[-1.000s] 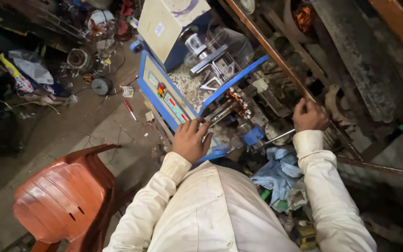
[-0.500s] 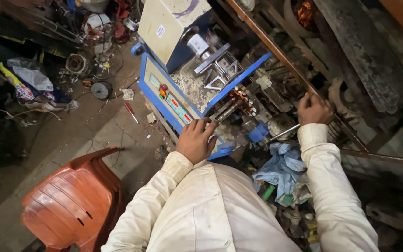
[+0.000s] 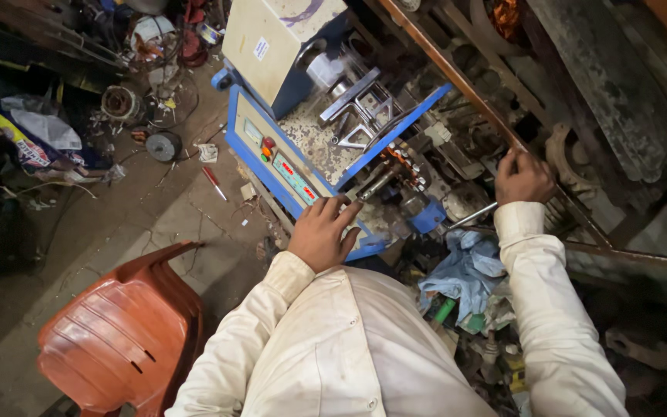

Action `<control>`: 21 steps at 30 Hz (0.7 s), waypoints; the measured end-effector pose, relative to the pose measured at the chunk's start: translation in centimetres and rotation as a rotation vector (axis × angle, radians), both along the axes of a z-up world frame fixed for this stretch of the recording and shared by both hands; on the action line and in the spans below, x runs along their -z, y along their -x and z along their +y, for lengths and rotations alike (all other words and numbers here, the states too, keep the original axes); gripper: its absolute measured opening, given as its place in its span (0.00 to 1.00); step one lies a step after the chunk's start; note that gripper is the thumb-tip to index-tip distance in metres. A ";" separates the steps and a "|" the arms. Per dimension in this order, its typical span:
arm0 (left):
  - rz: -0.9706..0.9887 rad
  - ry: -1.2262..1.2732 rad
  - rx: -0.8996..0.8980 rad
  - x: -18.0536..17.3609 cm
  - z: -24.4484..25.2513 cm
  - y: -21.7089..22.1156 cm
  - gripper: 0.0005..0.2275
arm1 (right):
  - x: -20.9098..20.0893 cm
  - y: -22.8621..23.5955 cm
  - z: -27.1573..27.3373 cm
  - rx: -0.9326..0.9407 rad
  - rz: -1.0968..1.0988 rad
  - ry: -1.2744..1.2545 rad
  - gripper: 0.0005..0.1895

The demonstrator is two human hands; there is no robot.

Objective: The person operates a small metal turning machine, using a red-handled tool to adjust the workpiece and machine components. They repeatedly engage and disengage the machine's controls while manipulating the tool and workpiece.

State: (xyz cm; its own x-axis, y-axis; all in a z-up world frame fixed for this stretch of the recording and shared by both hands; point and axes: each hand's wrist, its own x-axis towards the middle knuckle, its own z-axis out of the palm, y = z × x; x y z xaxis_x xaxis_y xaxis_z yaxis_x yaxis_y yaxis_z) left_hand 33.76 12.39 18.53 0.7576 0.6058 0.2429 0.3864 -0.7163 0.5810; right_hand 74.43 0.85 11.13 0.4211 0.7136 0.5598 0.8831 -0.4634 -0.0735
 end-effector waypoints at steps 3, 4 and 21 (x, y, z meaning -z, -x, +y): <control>-0.001 0.018 0.016 -0.2 0.1 0.1 0.20 | -0.4 0.3 0.0 0.020 0.011 0.011 0.14; -0.003 0.024 0.023 -0.2 0.2 0.1 0.21 | -0.6 0.4 0.0 0.015 0.009 0.006 0.14; -0.013 0.032 0.041 0.0 0.5 0.2 0.20 | -0.4 0.3 0.2 0.025 0.006 -0.012 0.13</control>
State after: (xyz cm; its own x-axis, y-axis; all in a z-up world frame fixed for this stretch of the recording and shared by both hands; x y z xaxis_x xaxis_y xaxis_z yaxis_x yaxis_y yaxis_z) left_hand 33.55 12.92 18.48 0.7790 0.5819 0.2335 0.3495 -0.7122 0.6089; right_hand 74.10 1.08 11.51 0.4419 0.6959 0.5661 0.8708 -0.4843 -0.0845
